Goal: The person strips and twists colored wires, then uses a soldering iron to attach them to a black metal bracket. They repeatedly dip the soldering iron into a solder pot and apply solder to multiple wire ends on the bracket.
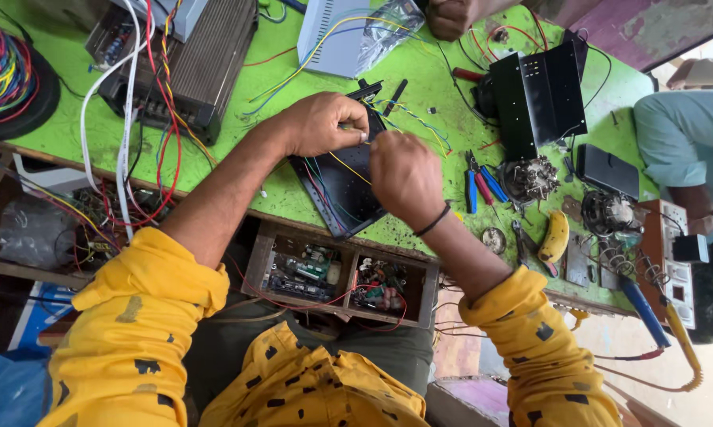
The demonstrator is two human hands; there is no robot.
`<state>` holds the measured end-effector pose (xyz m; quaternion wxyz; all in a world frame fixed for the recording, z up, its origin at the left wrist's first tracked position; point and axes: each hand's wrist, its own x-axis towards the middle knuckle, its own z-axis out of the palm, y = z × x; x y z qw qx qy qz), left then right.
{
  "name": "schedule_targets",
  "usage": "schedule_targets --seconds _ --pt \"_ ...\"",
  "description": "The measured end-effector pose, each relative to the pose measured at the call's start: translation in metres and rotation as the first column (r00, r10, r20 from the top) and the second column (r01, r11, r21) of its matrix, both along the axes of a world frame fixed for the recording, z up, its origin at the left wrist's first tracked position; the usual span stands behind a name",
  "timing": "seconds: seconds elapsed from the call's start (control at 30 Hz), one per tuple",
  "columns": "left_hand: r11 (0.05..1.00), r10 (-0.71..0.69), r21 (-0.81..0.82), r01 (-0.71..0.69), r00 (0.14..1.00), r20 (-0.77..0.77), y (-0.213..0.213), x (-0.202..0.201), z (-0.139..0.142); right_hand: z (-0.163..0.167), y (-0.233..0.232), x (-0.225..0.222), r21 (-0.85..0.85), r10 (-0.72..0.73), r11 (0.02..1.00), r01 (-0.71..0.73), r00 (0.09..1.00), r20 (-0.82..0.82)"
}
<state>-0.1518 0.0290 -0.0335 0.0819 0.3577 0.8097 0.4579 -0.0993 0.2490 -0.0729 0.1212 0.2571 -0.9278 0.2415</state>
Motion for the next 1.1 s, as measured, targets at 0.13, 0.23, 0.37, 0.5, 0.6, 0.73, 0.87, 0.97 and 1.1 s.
schedule_targets --seconds 0.13,0.23,0.37,0.5,0.6,0.73,0.87,0.97,1.1 --pt "1.000 -0.001 0.013 0.001 1.000 0.010 -0.001 0.005 0.004 -0.012 0.004 -0.022 -0.490 0.170 0.847 0.207 0.768 0.618" --pt "1.000 -0.010 0.020 0.010 1.000 0.011 -0.001 0.001 0.006 -0.001 0.001 -0.006 -0.306 0.016 0.948 0.085 0.950 0.311" --pt "0.998 -0.058 0.027 0.058 0.998 -0.007 0.003 -0.005 0.005 0.022 -0.009 0.018 0.179 0.064 0.984 0.007 0.919 -0.390" --pt "0.999 -0.019 -0.032 0.020 0.999 0.040 0.003 -0.007 0.002 0.029 -0.012 0.012 0.481 0.189 0.875 0.063 0.868 -0.458" --pt "1.000 -0.003 -0.001 0.003 0.999 0.032 0.000 -0.005 0.001 0.022 -0.011 -0.006 0.306 0.083 0.952 -0.026 0.981 -0.175" --pt "0.998 -0.002 0.056 -0.004 0.994 0.107 -0.002 -0.004 0.001 0.018 -0.006 -0.022 -0.064 0.025 0.998 0.003 0.898 0.439" --pt "0.989 -0.017 0.146 0.008 0.998 0.063 -0.005 -0.006 0.003 0.024 -0.014 -0.008 -0.224 -0.081 0.946 0.232 0.844 0.531" --pt "0.995 0.020 0.095 -0.028 0.996 0.083 -0.006 -0.004 0.004 0.030 -0.016 0.015 -0.008 0.058 0.998 -0.060 0.985 -0.163" --pt "0.993 -0.028 0.118 0.022 0.998 0.048 -0.005 -0.003 0.003 0.028 -0.009 0.014 0.472 0.185 0.880 0.061 0.870 -0.457"
